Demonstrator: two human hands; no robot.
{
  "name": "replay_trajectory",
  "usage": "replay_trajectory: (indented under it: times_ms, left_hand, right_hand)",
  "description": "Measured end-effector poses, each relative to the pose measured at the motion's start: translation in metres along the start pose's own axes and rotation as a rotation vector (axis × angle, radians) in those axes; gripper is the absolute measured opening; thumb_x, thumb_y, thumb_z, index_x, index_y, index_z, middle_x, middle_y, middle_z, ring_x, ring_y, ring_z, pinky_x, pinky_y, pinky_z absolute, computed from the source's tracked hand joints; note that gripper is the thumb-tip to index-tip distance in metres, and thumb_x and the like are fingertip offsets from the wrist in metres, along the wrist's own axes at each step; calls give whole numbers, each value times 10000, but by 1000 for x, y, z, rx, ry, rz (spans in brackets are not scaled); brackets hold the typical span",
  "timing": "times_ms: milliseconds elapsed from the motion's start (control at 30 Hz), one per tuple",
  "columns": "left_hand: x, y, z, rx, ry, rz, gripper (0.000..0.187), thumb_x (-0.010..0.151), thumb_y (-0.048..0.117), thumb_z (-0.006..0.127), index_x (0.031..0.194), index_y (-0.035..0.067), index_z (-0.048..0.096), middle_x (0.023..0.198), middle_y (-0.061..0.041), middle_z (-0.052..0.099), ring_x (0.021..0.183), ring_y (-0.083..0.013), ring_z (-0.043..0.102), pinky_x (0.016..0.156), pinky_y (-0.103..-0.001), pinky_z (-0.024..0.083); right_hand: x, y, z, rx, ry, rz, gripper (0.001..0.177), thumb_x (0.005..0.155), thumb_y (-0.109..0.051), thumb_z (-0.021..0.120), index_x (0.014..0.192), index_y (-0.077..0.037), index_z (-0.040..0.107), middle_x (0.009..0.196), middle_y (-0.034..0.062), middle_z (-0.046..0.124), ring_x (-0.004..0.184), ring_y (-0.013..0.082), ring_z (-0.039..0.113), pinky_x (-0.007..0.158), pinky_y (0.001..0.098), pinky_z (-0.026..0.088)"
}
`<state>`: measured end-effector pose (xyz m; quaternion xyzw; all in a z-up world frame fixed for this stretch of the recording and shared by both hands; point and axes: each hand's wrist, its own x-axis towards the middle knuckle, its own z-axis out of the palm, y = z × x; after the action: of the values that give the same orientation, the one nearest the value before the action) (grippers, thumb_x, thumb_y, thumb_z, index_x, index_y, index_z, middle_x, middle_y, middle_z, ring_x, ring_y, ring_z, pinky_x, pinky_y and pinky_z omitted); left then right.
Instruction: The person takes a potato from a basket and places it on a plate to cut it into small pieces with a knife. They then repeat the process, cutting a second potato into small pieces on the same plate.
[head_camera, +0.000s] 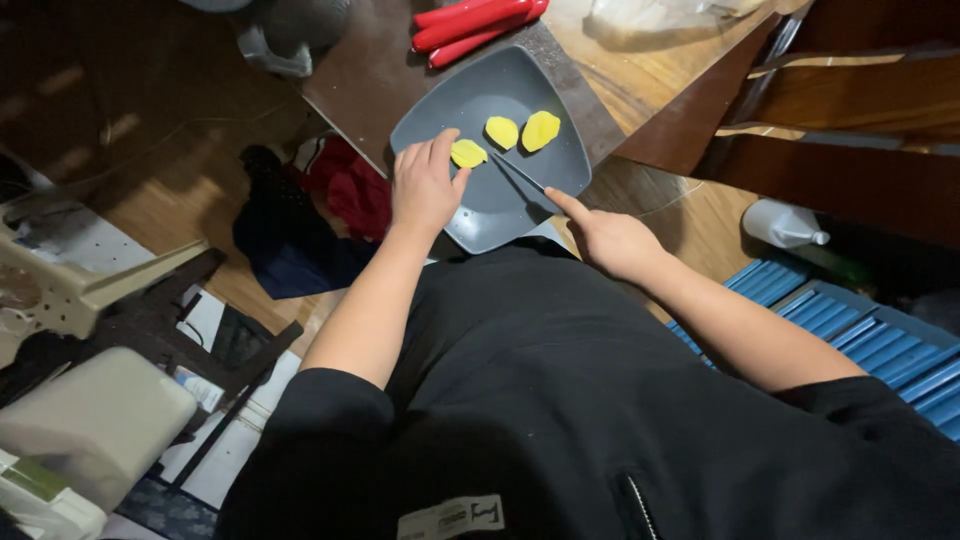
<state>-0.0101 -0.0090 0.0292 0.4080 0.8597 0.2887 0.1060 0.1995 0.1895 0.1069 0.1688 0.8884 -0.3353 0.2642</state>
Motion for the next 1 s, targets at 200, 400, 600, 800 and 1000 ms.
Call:
replay_trajectory:
  times_ms: [200, 400, 600, 800, 1000]
  left_hand:
    - [-3, -1, 5, -2, -11, -11, 519, 831, 171, 842, 1288, 98, 608, 1142, -112, 713, 1089, -331, 633, 1006, -445, 460]
    - [-3, 5, -2, 8, -74, 38, 491, 822, 183, 849, 1262, 103, 645, 1171, -84, 695, 1112, -320, 623, 1006, -445, 461]
    - [11, 5, -13, 21, -124, 275, 504, 753, 156, 822, 1246, 144, 715, 1281, -86, 657, 1165, -308, 590, 973, -428, 471]
    - [31, 2, -9, 94, -340, 295, 311, 828, 206, 817, 1126, 171, 734, 1071, -37, 659, 1031, -274, 626, 895, -426, 521]
    - [29, 10, 4, 123, -191, -35, 426, 838, 302, 843, 1176, 117, 661, 1055, -126, 636, 986, -349, 658, 816, -471, 539]
  right_hand:
    - [2, -1, 5, 101, -54, 81, 655, 997, -228, 542, 1598, -309, 295, 921, 242, 712, 839, 412, 691, 712, 513, 521]
    - [-2, -4, 3, 130, -44, 90, 602, 1028, -250, 519, 1589, -310, 307, 928, 235, 718, 826, 417, 692, 719, 512, 523]
    - [-5, 2, -2, 125, -55, 155, 585, 1041, -267, 487, 1592, -332, 301, 892, 244, 707, 801, 418, 687, 714, 519, 525]
    - [-10, 13, -2, 139, -22, 135, 637, 1014, -230, 498, 1607, -292, 275, 872, 247, 700, 769, 425, 676, 702, 529, 518]
    - [-8, 11, 0, 128, -43, 148, 636, 1019, -236, 507, 1609, -305, 281, 856, 251, 700, 768, 421, 677, 695, 528, 517]
